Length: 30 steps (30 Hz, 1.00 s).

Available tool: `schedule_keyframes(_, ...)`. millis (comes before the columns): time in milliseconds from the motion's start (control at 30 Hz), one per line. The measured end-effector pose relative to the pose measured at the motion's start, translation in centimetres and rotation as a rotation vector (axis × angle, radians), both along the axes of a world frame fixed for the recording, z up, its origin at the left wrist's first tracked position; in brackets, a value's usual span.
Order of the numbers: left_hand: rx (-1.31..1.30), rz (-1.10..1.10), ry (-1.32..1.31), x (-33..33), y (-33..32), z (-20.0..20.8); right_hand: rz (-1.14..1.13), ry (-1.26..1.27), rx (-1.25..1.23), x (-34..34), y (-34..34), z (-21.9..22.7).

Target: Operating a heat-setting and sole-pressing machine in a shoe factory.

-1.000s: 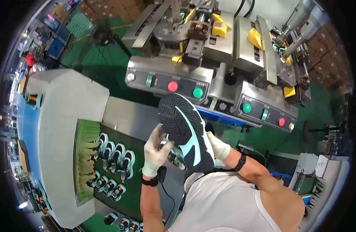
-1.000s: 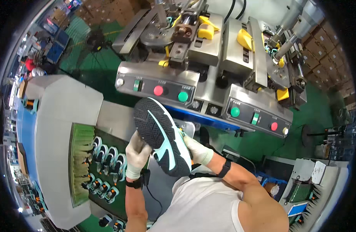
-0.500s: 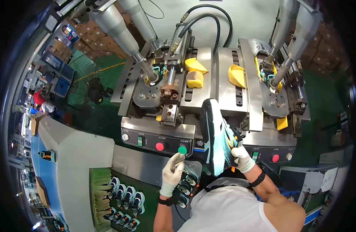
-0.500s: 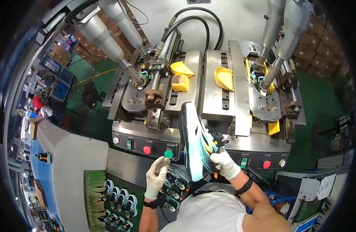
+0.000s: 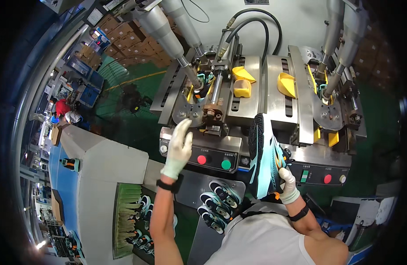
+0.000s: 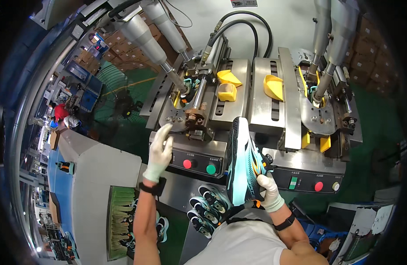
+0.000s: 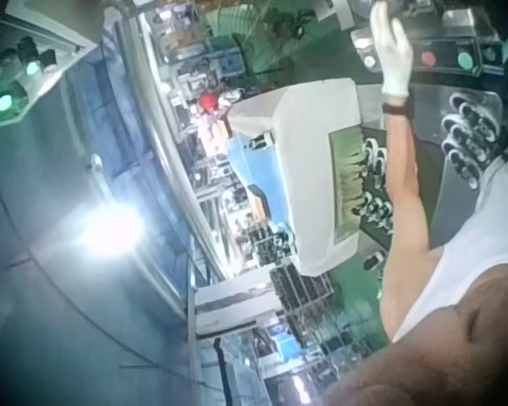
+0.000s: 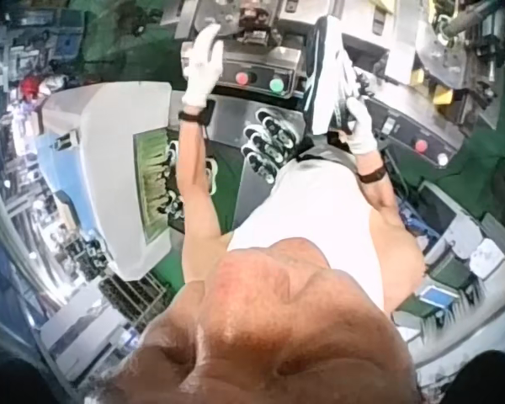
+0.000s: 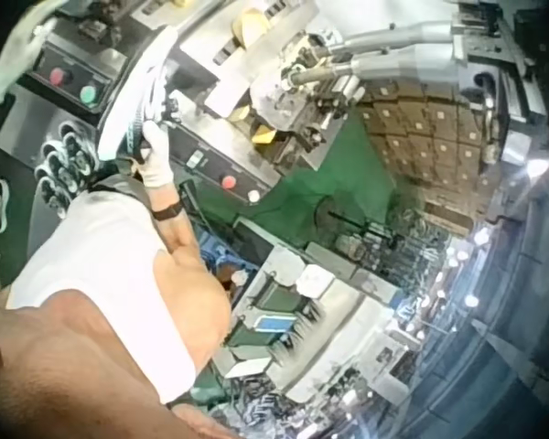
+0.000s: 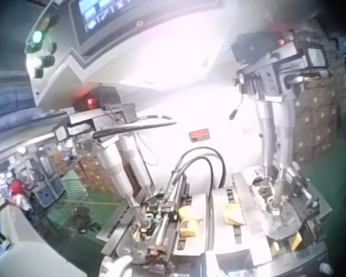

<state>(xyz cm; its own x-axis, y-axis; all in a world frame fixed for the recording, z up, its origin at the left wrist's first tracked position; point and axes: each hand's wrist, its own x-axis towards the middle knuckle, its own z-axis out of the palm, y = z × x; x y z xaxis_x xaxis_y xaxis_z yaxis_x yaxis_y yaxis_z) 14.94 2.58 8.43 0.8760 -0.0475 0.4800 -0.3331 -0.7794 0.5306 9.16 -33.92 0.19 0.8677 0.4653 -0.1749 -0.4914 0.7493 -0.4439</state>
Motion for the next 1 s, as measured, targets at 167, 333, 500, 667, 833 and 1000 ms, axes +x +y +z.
schedule_keyframes(167,0.168,-0.031,0.032,5.9,2.4,-1.4,-0.021,0.005,-0.007,-0.4,-0.1,0.5)
schedule_keyframes(333,0.206,-0.048,0.124,11.5,3.5,-4.7,-0.066,-0.055,-0.052,0.1,-0.7,0.0)
schedule_keyframes(500,0.395,-0.061,0.177,17.8,4.3,-8.3,-0.036,-0.082,-0.211,0.5,-1.5,-0.3)
schedule_keyframes(667,0.34,0.168,0.628,25.5,0.2,-10.5,-0.115,-0.025,-0.257,0.4,-2.4,0.4)
schedule_keyframes(833,0.372,0.284,0.347,32.1,4.7,-16.8,-0.058,0.009,-0.231,-0.1,-3.4,0.5)
schedule_keyframes(1000,0.4,0.362,0.523,33.0,0.7,-13.1,-0.103,0.086,-0.292,1.2,-1.9,1.4)
